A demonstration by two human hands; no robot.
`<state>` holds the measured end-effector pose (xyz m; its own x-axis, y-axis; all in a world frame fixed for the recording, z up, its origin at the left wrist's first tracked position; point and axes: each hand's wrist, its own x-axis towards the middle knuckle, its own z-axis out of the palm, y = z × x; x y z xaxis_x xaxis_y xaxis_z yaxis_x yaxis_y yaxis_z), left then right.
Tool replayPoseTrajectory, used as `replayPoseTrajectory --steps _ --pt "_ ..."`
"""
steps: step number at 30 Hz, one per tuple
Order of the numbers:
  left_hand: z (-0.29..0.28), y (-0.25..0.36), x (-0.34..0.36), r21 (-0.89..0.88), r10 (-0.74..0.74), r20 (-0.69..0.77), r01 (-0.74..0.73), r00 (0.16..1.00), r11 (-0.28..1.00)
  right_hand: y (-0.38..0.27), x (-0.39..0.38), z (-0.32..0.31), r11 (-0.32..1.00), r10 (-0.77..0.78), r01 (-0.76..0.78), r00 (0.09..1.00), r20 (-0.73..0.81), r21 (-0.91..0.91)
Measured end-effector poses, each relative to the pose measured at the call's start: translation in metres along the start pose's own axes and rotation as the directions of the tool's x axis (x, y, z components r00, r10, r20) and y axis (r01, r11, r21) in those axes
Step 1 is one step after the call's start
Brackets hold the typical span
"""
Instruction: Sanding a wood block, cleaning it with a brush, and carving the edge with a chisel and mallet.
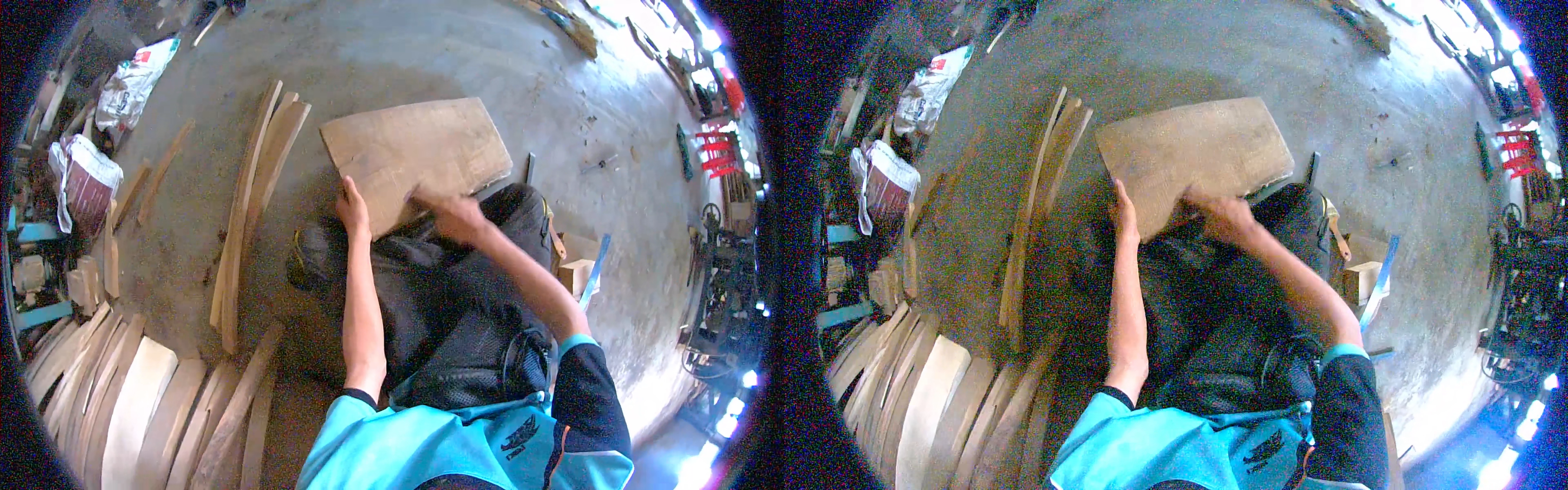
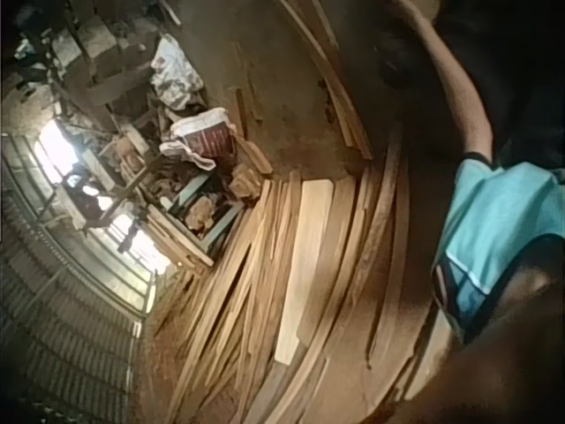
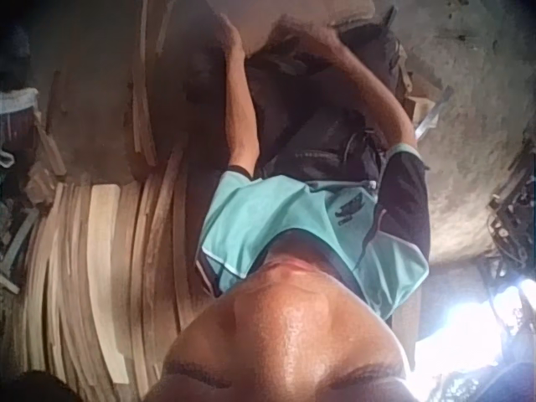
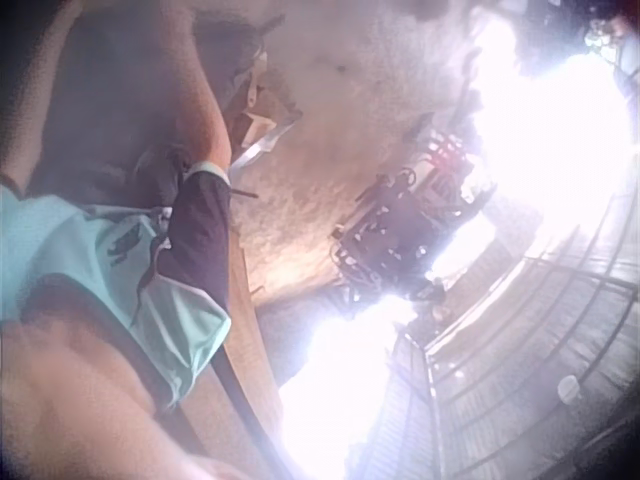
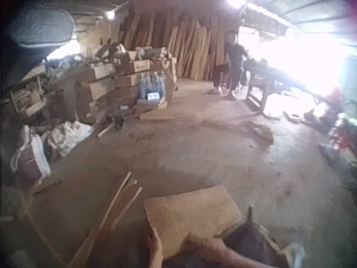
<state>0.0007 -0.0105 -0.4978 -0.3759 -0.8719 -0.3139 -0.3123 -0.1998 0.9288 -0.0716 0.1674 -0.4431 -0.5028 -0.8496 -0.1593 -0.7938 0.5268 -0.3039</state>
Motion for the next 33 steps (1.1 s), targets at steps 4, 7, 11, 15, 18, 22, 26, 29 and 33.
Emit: replayPoseTrajectory --steps 4,7,11,15,18,22,26,29,33 --pt "0.026 0.017 -0.021 -0.107 0.015 0.106 -0.003 0.994 0.994 0.066 0.007 0.012 0.977 0.215 -0.212 0.964 -0.156 0.037" --pt "-0.006 0.004 -0.006 -0.072 0.015 0.029 -0.013 0.999 0.997 -0.007 0.006 0.031 0.983 -0.111 0.145 0.958 -0.264 0.114" --pt "0.009 0.012 -0.018 -0.056 -0.045 0.075 0.049 0.996 0.997 0.006 0.0 0.003 0.987 0.112 -0.1 0.99 -0.087 0.125" --pt "0.015 0.006 -0.011 -0.043 -0.013 0.082 0.017 0.997 0.999 0.004 0.026 0.003 0.969 0.245 -0.235 0.957 -0.153 0.08" --pt "0.0 0.004 -0.002 0.025 -0.008 0.03 0.007 1.0 1.0 -0.042 0.002 0.024 0.995 0.026 -0.017 0.995 -0.094 0.094" --pt "0.021 0.012 -0.012 -0.006 0.026 -0.009 -0.026 1.0 1.0 -0.004 0.019 0.01 0.987 0.131 -0.099 0.955 -0.267 0.127" --pt "0.021 0.008 -0.01 -0.02 0.055 -0.005 -0.056 0.998 0.998 -0.018 0.044 -0.004 0.94 0.317 -0.308 0.948 -0.04 0.146" --pt "0.008 -0.024 0.005 -0.011 0.066 -0.213 -0.07 0.975 0.997 -0.061 0.016 0.01 0.978 0.067 -0.066 0.998 0.0 0.198" --pt "0.024 -0.012 -0.003 0.033 0.088 -0.079 -0.086 0.993 0.996 -0.022 0.051 -0.005 0.956 0.2 -0.17 0.974 -0.108 0.238"
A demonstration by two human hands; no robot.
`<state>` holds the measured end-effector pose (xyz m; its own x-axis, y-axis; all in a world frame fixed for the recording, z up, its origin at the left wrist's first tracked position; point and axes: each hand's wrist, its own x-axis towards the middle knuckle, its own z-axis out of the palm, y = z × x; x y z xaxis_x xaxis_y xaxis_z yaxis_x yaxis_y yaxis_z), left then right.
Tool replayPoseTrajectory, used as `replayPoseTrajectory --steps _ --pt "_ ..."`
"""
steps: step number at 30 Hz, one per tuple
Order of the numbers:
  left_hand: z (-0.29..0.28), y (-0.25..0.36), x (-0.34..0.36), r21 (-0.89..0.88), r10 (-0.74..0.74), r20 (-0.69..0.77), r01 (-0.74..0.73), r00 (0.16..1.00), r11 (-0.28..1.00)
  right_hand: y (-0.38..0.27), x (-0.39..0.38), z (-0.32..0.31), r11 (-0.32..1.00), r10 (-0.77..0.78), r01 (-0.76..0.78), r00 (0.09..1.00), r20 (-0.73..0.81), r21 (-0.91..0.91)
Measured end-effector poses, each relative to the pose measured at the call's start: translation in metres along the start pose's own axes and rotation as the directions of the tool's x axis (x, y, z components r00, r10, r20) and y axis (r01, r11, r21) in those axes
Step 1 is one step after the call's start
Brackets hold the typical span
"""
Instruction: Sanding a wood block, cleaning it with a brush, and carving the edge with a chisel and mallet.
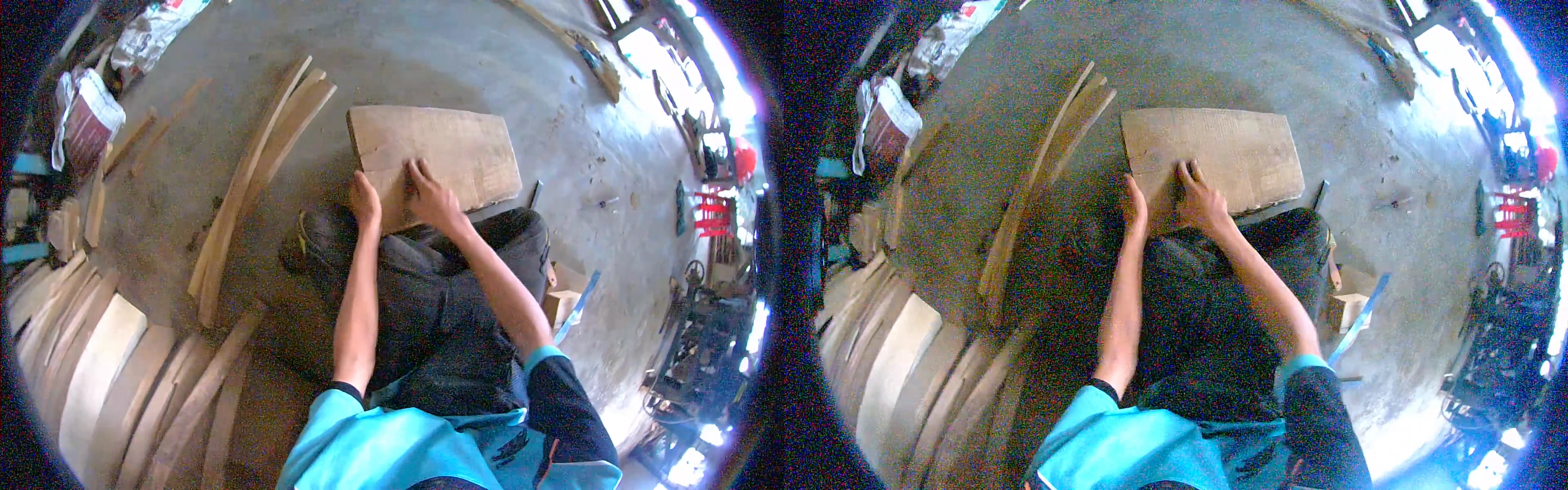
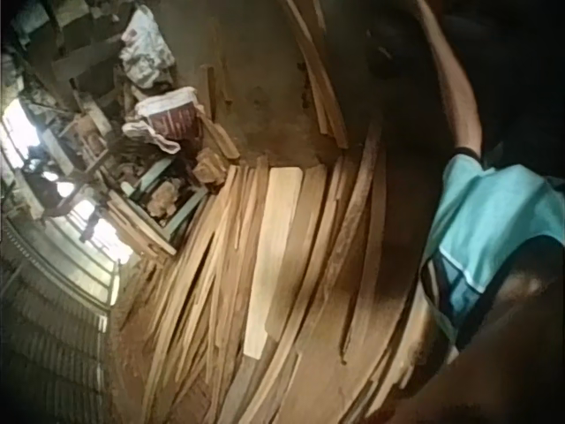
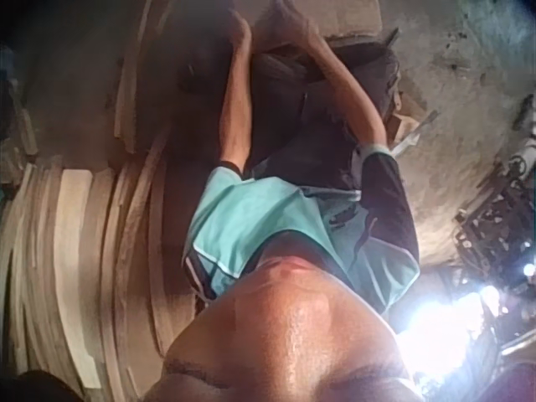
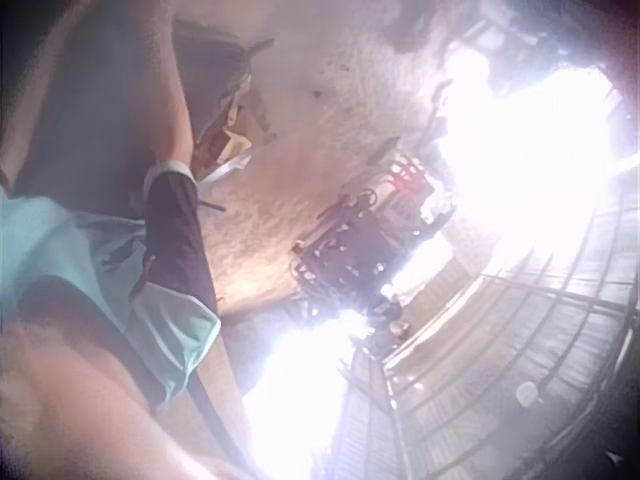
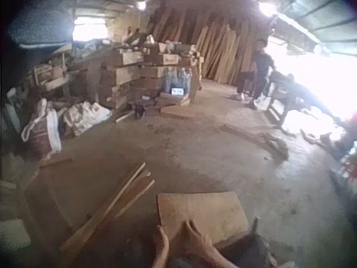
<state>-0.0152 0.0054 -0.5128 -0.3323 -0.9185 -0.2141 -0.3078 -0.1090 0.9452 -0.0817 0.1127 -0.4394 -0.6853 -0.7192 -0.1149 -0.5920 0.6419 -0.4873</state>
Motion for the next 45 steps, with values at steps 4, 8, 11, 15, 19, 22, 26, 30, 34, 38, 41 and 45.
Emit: replayPoseTrajectory --steps 4,8,11,15,19,22,26,30,34,38,41,45 --pt "-0.017 0.012 -0.004 0.014 -0.269 0.075 0.269 0.96 0.963 -0.029 0.008 0.005 0.994 0.094 -0.09 0.994 0.056 -0.061" --pt "-0.016 0.002 0.006 -0.002 -0.077 -0.015 0.077 0.997 0.997 -0.029 -0.025 0.017 0.997 -0.079 0.077 0.992 0.1 0.02" --pt "-0.007 0.023 -0.008 -0.051 -0.159 0.115 0.165 0.981 0.985 -0.001 0.026 -0.004 0.999 -0.043 0.044 0.998 0.043 -0.02" --pt "-0.007 0.017 0.0 -0.129 -0.185 0.125 0.201 0.975 0.971 0.002 0.04 0.018 0.996 -0.027 0.021 0.997 -0.07 -0.082" --pt "-0.015 -0.02 0.007 -0.103 -0.208 0.021 0.209 0.978 0.973 -0.007 0.012 0.047 0.964 -0.259 0.255 0.965 -0.04 -0.081" --pt "0.008 0.025 -0.007 -0.089 -0.204 0.11 0.214 0.973 0.973 0.064 0.051 0.025 0.959 -0.282 0.27 0.944 -0.172 -0.09" --pt "-0.005 0.013 -0.01 -0.163 -0.116 0.1 0.131 0.988 0.978 0.043 0.064 0.032 0.991 -0.084 0.08 0.996 -0.039 -0.105" --pt "-0.026 0.01 0.015 -0.06 -0.123 0.011 0.124 0.992 0.991 -0.004 0.009 0.045 0.981 -0.188 0.187 0.982 0.0 -0.056" --pt "-0.002 0.039 -0.012 -0.183 -0.139 0.124 0.16 0.983 0.97 0.054 0.067 0.014 0.976 -0.058 0.052 0.998 -0.02 -0.213" --pt "-0.024 0.017 0.001 -0.092 -0.196 0.067 0.202 0.978 0.975 -0.009 0.028 0.029 0.971 0.029 -0.02 0.999 0.034 -0.238" --pt "-0.025 0.008 0.009 0.094 -0.174 0.011 0.172 0.985 0.981 -0.023 -0.009 0.04 0.983 -0.175 0.17 0.98 -0.092 -0.066" --pt "-0.003 0.014 0.002 -0.036 -0.345 0.072 0.348 0.936 0.937 -0.019 0.036 0.007 0.999 0.018 -0.019 1.0 0.023 0.031"
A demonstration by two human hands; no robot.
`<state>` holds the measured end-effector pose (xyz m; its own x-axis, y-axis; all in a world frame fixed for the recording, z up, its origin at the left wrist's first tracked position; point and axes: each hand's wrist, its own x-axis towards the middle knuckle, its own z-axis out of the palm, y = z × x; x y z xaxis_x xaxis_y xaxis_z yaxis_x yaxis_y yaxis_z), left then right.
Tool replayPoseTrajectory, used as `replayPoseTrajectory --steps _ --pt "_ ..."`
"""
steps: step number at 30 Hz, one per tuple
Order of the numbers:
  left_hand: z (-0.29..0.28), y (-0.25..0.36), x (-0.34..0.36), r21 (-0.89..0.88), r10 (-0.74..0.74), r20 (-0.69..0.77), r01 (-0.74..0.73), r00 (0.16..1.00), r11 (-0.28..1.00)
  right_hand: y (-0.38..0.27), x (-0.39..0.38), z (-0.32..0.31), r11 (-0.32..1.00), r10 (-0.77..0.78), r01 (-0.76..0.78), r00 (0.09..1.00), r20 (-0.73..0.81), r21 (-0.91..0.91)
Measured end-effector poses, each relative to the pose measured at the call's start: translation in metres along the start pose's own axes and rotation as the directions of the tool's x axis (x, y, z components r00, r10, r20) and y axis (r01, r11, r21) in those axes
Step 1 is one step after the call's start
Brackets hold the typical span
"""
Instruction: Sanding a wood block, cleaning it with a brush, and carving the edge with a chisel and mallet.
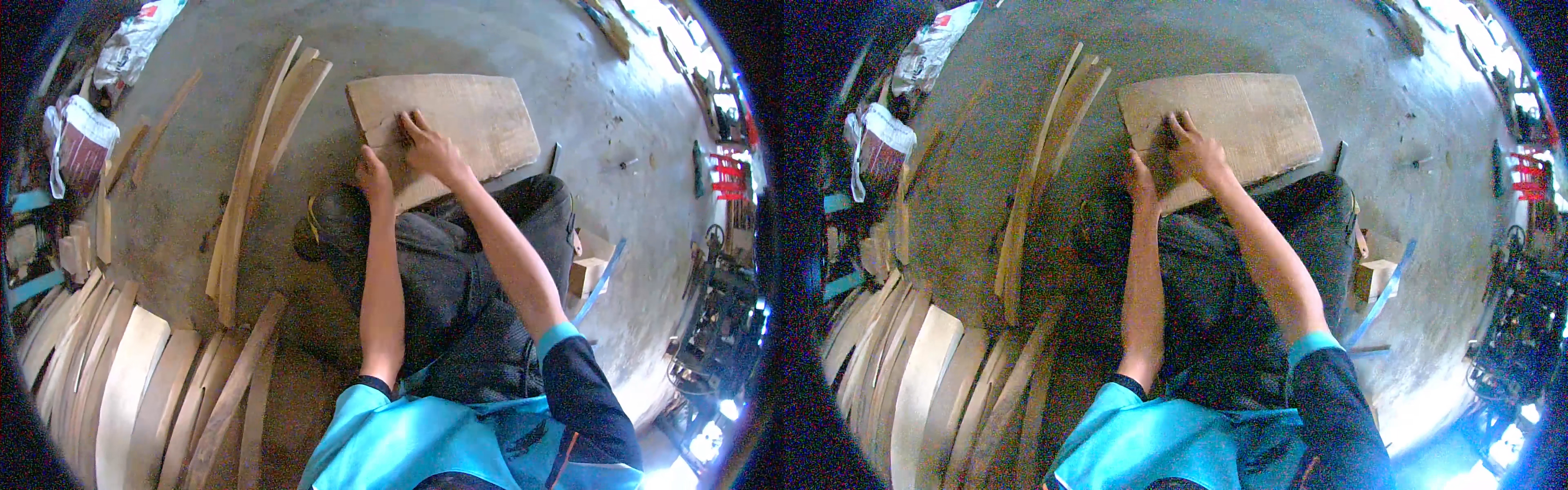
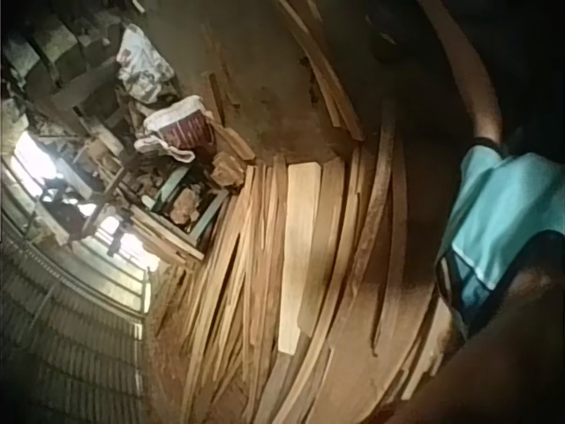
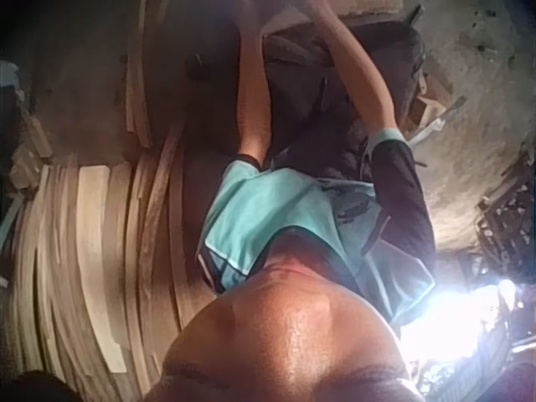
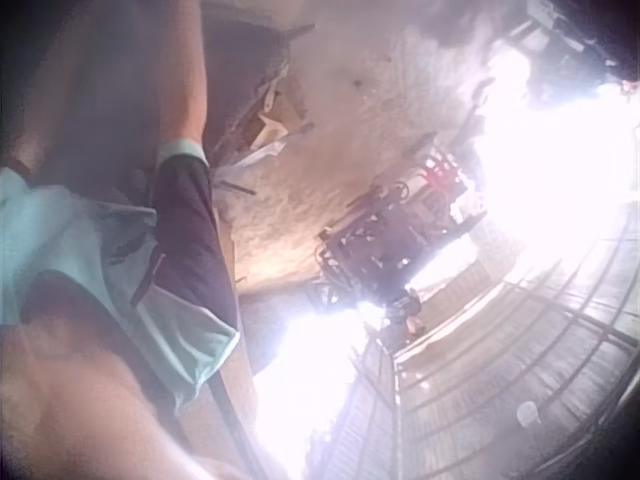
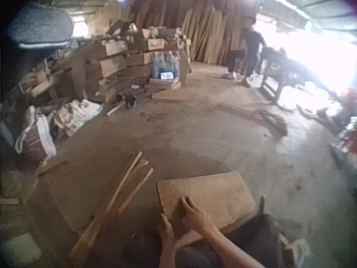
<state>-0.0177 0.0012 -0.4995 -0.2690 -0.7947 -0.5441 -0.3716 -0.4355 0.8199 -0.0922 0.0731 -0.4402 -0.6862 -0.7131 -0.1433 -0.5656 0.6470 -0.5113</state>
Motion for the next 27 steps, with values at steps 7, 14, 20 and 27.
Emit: replayPoseTrajectory --steps 7,14,20,27 --pt "-0.032 -0.023 0.024 -0.032 0.534 0.109 -0.534 0.839 0.845 -0.053 -0.009 0.032 0.966 -0.226 0.229 0.973 0.041 -0.12" --pt "-0.006 -0.005 0.005 -0.343 0.312 0.188 -0.236 0.931 0.909 -0.042 0.047 0.011 0.947 -0.044 0.053 0.998 0.036 -0.316" --pt "-0.047 -0.032 0.059 -0.403 0.015 0.2 0.069 0.98 0.913 -0.058 -0.017 0.021 0.946 -0.274 0.286 0.957 0.094 -0.151" --pt "-0.001 -0.024 0.022 -0.052 0.358 0.4 -0.369 0.844 0.928 -0.014 0.018 0.003 0.975 0.143 -0.127 0.987 0.078 -0.18"
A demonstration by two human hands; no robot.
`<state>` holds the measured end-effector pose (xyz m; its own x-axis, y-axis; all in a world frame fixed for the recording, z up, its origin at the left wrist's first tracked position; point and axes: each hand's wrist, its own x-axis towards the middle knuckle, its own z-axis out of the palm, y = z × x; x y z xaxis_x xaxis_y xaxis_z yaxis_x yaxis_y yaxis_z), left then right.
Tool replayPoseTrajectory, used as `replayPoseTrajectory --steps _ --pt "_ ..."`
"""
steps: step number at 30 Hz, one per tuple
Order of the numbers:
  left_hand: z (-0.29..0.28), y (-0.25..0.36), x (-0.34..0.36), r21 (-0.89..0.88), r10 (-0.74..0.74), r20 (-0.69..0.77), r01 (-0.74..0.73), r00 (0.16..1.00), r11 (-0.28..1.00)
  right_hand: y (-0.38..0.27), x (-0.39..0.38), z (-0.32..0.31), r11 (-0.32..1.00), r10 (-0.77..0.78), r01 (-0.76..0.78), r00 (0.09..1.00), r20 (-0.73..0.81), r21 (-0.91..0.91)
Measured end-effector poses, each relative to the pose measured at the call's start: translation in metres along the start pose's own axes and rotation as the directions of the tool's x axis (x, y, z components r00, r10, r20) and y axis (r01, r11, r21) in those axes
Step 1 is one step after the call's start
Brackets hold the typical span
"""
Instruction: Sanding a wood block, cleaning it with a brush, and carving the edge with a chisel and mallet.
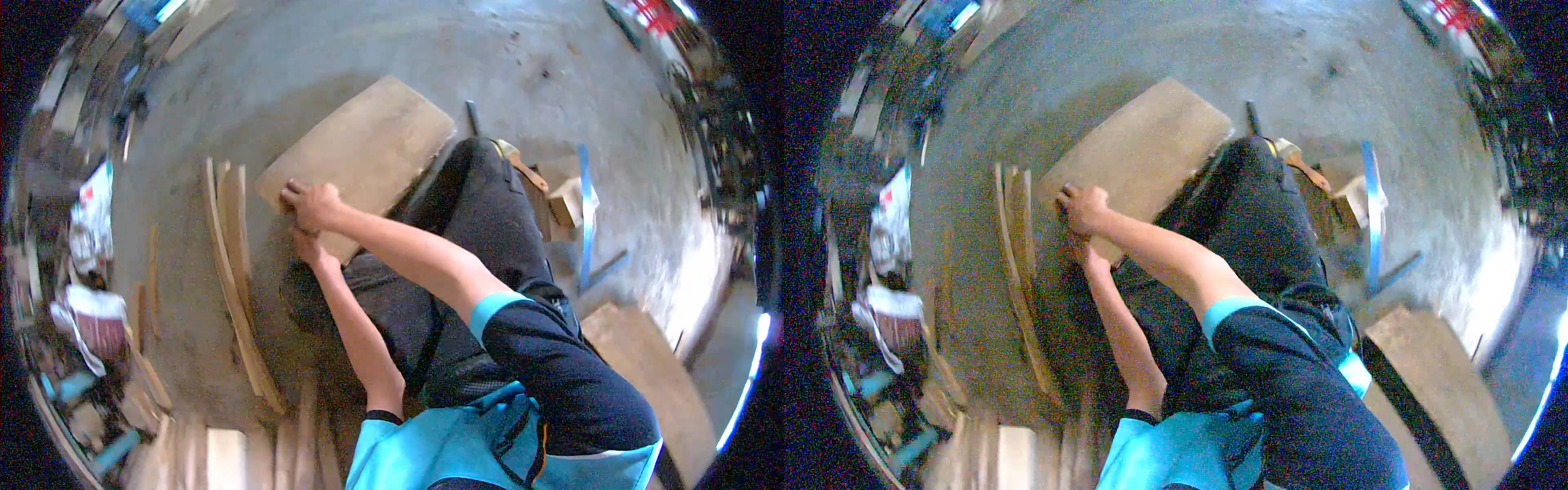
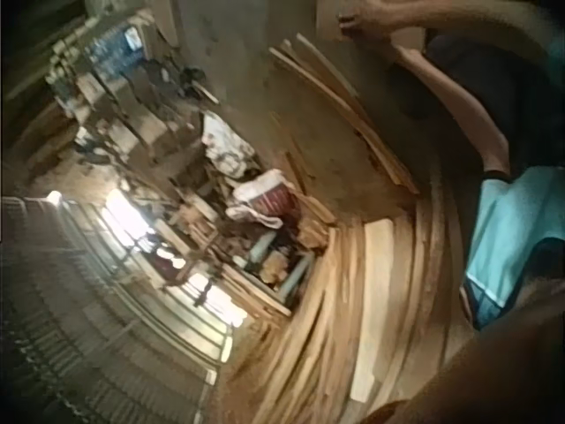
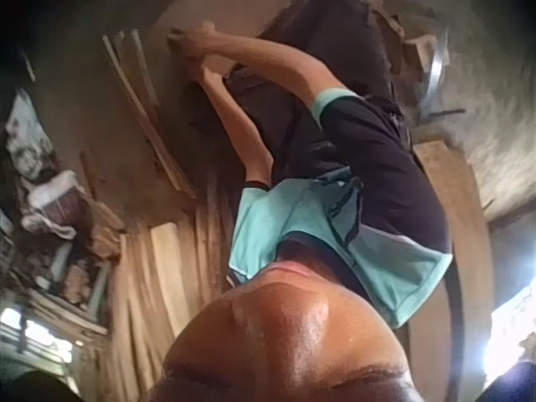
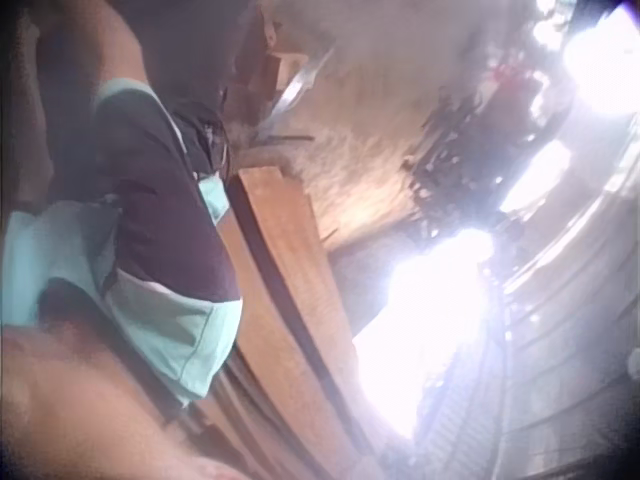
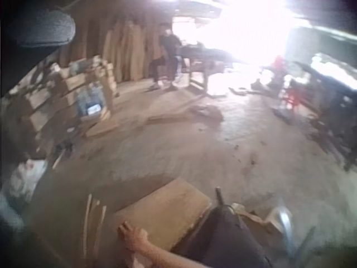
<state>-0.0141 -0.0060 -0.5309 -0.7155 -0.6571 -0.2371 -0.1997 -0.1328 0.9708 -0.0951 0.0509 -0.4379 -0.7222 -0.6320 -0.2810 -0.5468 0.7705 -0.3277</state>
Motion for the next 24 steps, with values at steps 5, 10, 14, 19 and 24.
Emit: replayPoseTrajectory --steps 5,10,14,19,24 --pt "-0.023 0.005 0.006 -0.326 -0.306 0.027 0.298 0.952 0.897 0.04 -0.068 0.005 0.949 -0.293 0.257 0.932 0.213 0.181" --pt "-0.026 0.036 -0.004 -0.306 -0.342 -0.064 0.307 0.938 0.901 0.153 -0.212 -0.087 0.831 0.002 0.213 0.923 -0.385 0.514" --pt "-0.027 0.05 -0.004 -0.366 -0.316 -0.015 0.289 0.949 0.885 0.236 -0.287 -0.023 0.854 0.473 -0.303 0.791 -0.389 0.424" --pt "-0.023 0.094 -0.038 -0.29 -0.133 -0.118 0.094 0.984 0.952 0.311 -0.29 0.063 0.909 0.335 -0.192 0.864 -0.376 0.369" --pt "-0.049 0.146 -0.058 -0.038 0.004 -0.223 -0.013 0.975 0.999 0.315 -0.246 0.02 0.846 0.486 -0.495 0.559 -0.672 0.199"
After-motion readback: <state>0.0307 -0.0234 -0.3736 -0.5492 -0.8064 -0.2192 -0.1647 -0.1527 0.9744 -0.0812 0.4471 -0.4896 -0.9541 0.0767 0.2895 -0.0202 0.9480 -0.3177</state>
